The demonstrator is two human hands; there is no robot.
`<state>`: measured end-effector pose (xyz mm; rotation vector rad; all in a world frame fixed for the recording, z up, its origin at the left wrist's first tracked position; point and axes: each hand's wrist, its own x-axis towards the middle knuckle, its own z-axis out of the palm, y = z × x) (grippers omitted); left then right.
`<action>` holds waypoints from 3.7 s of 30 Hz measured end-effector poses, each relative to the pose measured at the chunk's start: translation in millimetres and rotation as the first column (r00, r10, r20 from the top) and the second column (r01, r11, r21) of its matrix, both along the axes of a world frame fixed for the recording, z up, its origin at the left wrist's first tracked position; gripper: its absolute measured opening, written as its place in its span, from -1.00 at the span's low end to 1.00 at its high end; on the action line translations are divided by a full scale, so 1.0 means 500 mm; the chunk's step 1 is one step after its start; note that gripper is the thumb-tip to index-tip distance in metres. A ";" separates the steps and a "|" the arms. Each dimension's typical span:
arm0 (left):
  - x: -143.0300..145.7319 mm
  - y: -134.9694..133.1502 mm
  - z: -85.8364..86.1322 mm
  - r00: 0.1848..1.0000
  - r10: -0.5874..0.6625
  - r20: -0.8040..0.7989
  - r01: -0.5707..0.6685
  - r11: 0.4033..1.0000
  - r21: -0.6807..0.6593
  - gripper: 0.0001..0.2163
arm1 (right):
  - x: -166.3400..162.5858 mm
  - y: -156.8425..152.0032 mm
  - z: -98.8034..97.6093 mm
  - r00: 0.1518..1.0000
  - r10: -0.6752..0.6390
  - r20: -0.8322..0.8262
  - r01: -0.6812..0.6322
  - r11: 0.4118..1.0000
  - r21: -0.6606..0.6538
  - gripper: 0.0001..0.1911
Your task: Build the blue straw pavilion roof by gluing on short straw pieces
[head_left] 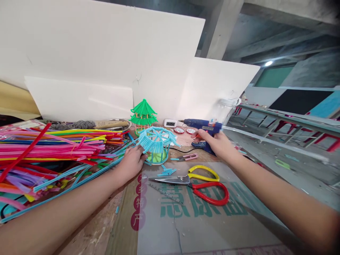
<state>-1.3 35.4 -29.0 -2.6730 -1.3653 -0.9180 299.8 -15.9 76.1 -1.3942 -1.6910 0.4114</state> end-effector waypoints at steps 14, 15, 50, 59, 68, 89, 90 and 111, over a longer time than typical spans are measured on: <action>0.001 -0.001 0.000 1.000 0.013 -0.018 -0.013 1.000 -0.010 -0.82 | 0.015 0.219 -0.053 0.949 0.034 0.312 0.025 0.983 -0.183 -0.71; 0.001 -0.001 0.001 1.000 0.012 -0.021 -0.013 1.000 -0.024 -0.82 | 0.013 0.222 -0.061 0.940 0.031 0.341 0.036 0.982 -0.187 -0.74; 0.001 0.001 0.000 0.999 0.019 -0.026 -0.020 0.999 -0.037 -0.82 | -0.115 -0.070 -0.099 0.745 0.193 0.638 -0.290 0.956 0.050 -0.85; -0.001 -0.002 0.000 0.999 0.034 -0.024 -0.035 0.999 -0.026 -0.86 | -0.185 -0.066 -0.068 0.891 0.305 -0.336 -0.305 0.951 0.053 -0.87; 0.001 -0.014 0.007 0.994 0.078 -0.076 -0.073 0.995 0.071 -0.85 | -0.184 -0.051 -0.122 0.835 0.217 -0.505 -0.312 0.943 -0.111 -0.67; -0.003 -0.012 0.005 0.997 0.022 -0.080 -0.016 0.998 0.065 -0.83 | -0.197 -0.065 -0.122 0.826 0.264 -0.498 -0.343 0.936 -0.073 -0.68; -0.004 -0.011 0.005 0.997 0.009 -0.072 -0.005 0.998 0.060 -0.83 | -0.198 -0.066 -0.123 0.828 0.266 -0.493 -0.344 0.936 -0.073 -0.68; 0.000 -0.019 0.013 0.995 0.044 -0.091 -0.039 0.997 0.065 -0.83 | -0.201 -0.062 -0.121 0.860 0.282 -0.426 -0.360 0.926 -0.114 -0.68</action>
